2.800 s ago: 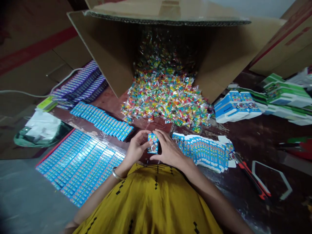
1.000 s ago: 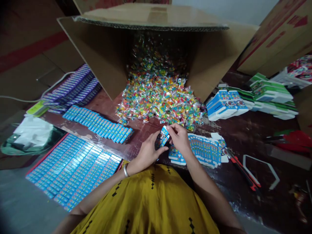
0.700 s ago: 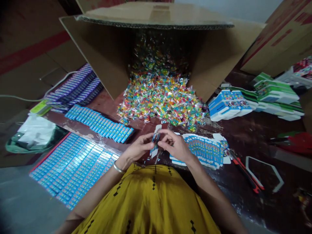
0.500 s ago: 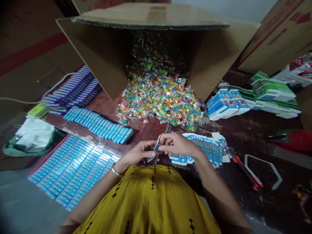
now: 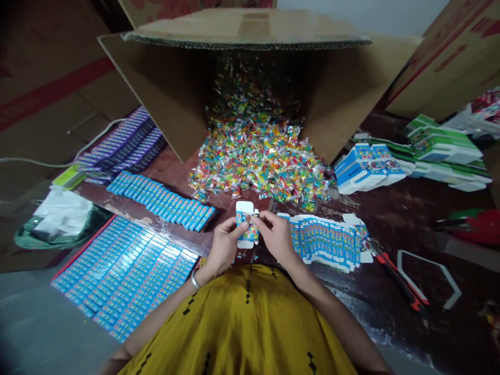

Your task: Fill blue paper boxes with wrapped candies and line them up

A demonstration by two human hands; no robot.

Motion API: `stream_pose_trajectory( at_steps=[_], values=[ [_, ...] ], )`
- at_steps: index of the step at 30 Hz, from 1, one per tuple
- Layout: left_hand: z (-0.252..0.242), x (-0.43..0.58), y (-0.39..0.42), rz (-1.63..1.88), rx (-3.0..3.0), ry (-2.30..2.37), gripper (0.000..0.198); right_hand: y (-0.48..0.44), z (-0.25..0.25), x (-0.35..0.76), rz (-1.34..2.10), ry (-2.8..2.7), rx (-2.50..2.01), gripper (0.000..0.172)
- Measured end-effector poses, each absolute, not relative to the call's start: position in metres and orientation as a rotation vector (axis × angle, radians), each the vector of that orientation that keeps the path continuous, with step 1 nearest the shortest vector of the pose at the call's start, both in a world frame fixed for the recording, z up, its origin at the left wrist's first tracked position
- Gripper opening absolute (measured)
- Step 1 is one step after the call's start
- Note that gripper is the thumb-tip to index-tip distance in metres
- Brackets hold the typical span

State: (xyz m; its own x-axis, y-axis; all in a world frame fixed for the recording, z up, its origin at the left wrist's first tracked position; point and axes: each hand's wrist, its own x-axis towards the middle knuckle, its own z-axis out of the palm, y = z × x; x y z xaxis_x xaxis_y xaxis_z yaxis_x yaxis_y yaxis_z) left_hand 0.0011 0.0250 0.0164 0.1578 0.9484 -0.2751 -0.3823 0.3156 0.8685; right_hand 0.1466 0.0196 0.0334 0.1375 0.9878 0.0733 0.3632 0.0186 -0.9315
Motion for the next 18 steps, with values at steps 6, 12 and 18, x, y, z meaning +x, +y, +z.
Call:
stream_pose_trajectory(
  at_steps=[6, 12, 18],
  values=[
    [0.029, -0.004, 0.02, 1.178, 1.129, 1.078, 0.055, 0.02, 0.018, 0.136, 0.793, -1.199, -1.393, 0.034],
    [0.029, -0.015, 0.023, 0.947, 1.229, 0.938, 0.042, 0.016, 0.01, 0.139, 0.742, -1.281, -1.39, 0.021],
    [0.032, -0.017, 0.028, 0.879, 1.263, 0.903, 0.03, 0.021, 0.017, 0.147, 0.721, -1.416, -1.32, 0.008]
  ],
)
